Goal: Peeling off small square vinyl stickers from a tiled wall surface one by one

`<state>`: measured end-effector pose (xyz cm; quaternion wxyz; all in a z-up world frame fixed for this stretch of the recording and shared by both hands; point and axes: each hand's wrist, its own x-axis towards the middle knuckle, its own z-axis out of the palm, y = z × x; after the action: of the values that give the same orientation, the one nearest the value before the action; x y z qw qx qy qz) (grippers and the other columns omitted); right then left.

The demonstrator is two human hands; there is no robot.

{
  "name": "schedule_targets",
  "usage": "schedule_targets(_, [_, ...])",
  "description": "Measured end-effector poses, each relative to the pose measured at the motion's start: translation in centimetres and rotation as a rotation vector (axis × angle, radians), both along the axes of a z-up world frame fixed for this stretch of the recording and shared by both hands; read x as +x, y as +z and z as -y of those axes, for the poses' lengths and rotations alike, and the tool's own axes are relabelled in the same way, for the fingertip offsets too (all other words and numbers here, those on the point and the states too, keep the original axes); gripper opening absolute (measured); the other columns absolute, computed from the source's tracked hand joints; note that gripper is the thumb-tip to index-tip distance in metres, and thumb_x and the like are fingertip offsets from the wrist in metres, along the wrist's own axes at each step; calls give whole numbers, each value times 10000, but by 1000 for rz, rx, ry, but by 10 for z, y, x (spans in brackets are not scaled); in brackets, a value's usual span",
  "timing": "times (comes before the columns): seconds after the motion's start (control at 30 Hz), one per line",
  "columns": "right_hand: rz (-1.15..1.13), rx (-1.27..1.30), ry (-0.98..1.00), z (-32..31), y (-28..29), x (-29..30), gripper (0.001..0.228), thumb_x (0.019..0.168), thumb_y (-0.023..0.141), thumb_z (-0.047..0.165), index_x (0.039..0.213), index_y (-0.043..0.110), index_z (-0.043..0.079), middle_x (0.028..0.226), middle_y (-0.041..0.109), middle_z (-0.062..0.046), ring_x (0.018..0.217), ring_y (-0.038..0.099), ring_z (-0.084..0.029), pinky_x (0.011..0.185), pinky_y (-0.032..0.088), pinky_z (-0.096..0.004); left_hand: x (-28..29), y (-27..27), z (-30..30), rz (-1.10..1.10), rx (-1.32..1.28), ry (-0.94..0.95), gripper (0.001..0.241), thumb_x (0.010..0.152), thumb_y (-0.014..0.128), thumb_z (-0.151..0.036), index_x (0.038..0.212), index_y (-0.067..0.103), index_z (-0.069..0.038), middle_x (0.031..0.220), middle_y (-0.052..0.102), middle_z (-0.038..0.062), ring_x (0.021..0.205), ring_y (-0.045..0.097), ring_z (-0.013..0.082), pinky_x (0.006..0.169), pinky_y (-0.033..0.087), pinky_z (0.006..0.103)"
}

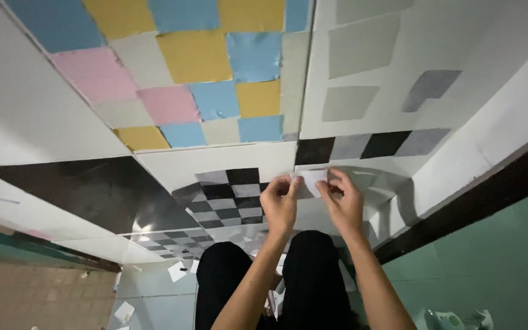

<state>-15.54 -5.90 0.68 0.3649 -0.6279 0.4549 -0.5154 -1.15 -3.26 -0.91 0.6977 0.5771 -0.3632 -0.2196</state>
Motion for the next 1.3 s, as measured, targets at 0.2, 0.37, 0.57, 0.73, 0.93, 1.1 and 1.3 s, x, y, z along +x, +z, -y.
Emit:
schedule_targets(0.2, [-26,-20,-90,16,-9,-6,292,1045,798,295,1099,750,12,1015,830,-185,941,770,-285,871,581,-426,-8,20,3,39,10,110,180,806,947,-108,929,820,-71,749,791,147,705,742,228,683,588,378])
schedule_targets(0.37, [-31,-48,-91,26,-17,-7,262,1081,757,328,1092,774,66,987,831,-146,918,757,-239,844,571,-398,-10,11,11,8,1,129,125,841,933,-98,898,828,-62,703,786,125,630,662,168,605,543,349])
schedule_targets(0.57, [-50,-84,-131,28,-8,-1,224,1069,772,318,1027,793,98,930,825,-115,883,762,-238,826,575,-407,-8,17,10,38,21,158,93,864,927,-100,878,843,-62,692,802,127,599,703,177,567,549,345])
schedule_targets(0.73, [-36,-88,-142,32,-10,0,223,1066,769,284,1023,801,68,930,821,-144,900,772,-279,825,586,-423,-10,18,12,3,-27,143,94,883,918,-104,872,841,-51,684,802,131,600,651,128,562,536,319])
schedule_targets(0.93, [-36,-89,-174,31,-6,2,194,1044,810,291,997,819,103,900,821,-99,859,771,-241,804,586,-404,-12,18,15,21,-28,175,98,900,908,-106,873,848,-33,650,784,148,557,617,146,529,490,338])
schedule_targets(1.1, [-13,-51,-171,26,-3,3,234,1061,788,325,1007,817,100,907,821,-107,864,755,-234,806,576,-410,-13,15,18,90,-4,238,123,869,935,-161,852,847,-77,684,794,152,568,682,231,537,514,386])
schedule_targets(1.3, [0,-60,-180,27,-2,6,174,1037,804,253,1000,825,85,891,820,-112,844,762,-230,769,580,-399,-17,21,15,76,-35,255,118,877,934,-153,854,849,-74,650,783,113,532,566,161,529,472,345])
